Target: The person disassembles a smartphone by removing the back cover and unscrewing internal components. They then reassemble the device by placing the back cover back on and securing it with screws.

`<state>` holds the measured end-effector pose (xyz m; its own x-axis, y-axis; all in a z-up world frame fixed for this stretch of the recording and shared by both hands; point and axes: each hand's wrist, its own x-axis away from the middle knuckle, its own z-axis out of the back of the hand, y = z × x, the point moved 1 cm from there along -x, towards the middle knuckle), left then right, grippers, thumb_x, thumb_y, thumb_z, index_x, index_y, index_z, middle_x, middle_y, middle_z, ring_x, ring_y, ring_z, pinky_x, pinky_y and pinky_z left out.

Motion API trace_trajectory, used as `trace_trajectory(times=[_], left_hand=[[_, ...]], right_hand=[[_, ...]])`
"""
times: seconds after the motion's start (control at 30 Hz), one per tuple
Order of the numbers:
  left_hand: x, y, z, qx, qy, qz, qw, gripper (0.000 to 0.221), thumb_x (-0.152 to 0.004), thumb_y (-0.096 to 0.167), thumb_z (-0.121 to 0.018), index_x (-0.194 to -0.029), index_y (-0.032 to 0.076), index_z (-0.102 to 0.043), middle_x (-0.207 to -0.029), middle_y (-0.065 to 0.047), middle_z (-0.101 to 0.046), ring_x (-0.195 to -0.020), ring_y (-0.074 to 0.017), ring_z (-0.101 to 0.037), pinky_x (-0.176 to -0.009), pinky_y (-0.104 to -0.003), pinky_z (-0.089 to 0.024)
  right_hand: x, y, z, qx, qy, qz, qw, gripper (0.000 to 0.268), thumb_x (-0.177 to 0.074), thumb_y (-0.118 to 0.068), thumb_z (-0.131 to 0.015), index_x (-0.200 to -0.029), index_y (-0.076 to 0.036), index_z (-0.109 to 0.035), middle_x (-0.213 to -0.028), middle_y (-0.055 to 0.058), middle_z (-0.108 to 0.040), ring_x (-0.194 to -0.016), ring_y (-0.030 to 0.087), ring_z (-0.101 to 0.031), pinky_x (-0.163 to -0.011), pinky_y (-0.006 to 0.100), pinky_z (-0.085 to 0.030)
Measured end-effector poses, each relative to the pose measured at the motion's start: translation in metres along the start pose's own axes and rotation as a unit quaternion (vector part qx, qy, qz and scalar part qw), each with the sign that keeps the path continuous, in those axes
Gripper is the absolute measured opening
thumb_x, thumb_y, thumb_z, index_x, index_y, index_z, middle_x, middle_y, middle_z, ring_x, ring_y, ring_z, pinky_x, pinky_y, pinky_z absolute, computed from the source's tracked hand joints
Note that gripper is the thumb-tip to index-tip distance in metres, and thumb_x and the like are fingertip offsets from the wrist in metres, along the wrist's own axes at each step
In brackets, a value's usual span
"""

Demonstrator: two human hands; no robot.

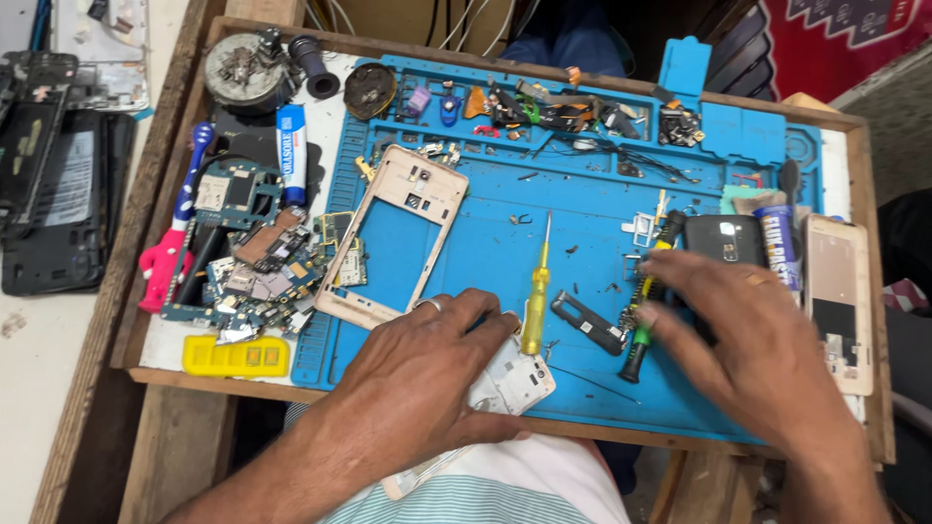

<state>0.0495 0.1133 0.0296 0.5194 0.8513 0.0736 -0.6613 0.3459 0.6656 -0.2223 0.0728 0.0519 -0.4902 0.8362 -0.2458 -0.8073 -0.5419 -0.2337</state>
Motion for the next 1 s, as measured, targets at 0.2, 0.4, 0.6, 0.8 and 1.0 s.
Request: trace_trajectory(times=[0.2, 0.4, 0.6, 0.8, 1.0], left_hand=[[0.003, 0.0, 0.002, 0.016, -0.002, -0.004, 1.0, 0.076, -0.068, 0.041, -0.088, -0.131, 0.007, -0.064, -0.123, -0.017, -0.059, -0.106, -0.0368, -0.061, -0.088, -0.047, -0.05], [0.0, 0.0, -0.002, 0.0, -0.033, -0.024, 0.999, 0.067, -0.075, 0.038, -0.086, -0.135, 0.017, -0.067, -0.123, -0.022, -0.055, -0.097, -0.0381, -0.062, -0.084, -0.047, -0.051], [0.0, -0.001, 0.001, 0.034, -0.007, -0.014, 0.999, 0.089, -0.07, 0.04, -0.088, -0.144, 0.003, -0.055, -0.122, -0.02, -0.055, -0.1, -0.0378, -0.062, -0.086, -0.047, -0.051], [-0.002, -0.001, 0.002, 0.027, -0.014, -0.005, 1.0, 0.087, -0.068, 0.044, -0.089, -0.138, 0.004, -0.059, -0.123, -0.019, -0.055, -0.103, -0.0373, -0.062, -0.087, -0.047, -0.051], [-0.001, -0.003, 0.002, 0.041, -0.011, 0.005, 0.999, 0.092, -0.063, 0.046, -0.091, -0.137, 0.002, -0.059, -0.12, -0.019, -0.058, -0.104, -0.0375, -0.061, -0.088, -0.046, -0.051]], right_hand=[[-0.012, 0.01, -0.02, 0.152, -0.063, -0.155, 0.974, 0.039, -0.094, -0.044, -0.072, -0.118, -0.013, -0.074, -0.097, 0.009, -0.075, -0.082, 0.031, -0.071, -0.076, 0.044, -0.057], [-0.019, 0.016, -0.021, 0.18, -0.071, -0.169, 0.967, 0.042, -0.088, -0.047, -0.071, -0.118, -0.018, -0.075, -0.102, 0.007, -0.076, -0.079, 0.032, -0.073, -0.067, 0.046, -0.057], [-0.018, 0.014, -0.015, 0.176, -0.074, -0.153, 0.97, 0.027, -0.099, -0.039, -0.063, -0.114, -0.022, -0.078, -0.104, 0.001, -0.077, -0.085, 0.03, -0.073, -0.072, 0.044, -0.058], [-0.004, 0.02, -0.004, 0.053, 0.011, -0.15, 0.987, 0.034, -0.086, -0.01, -0.073, -0.12, -0.011, -0.075, -0.099, 0.009, -0.074, -0.078, 0.024, -0.072, -0.065, 0.036, -0.057], [0.013, 0.017, -0.003, -0.076, 0.109, -0.173, 0.976, 0.028, -0.097, 0.0, -0.08, -0.122, 0.005, -0.07, -0.096, 0.016, -0.069, -0.08, 0.019, -0.067, -0.074, 0.028, -0.052]])
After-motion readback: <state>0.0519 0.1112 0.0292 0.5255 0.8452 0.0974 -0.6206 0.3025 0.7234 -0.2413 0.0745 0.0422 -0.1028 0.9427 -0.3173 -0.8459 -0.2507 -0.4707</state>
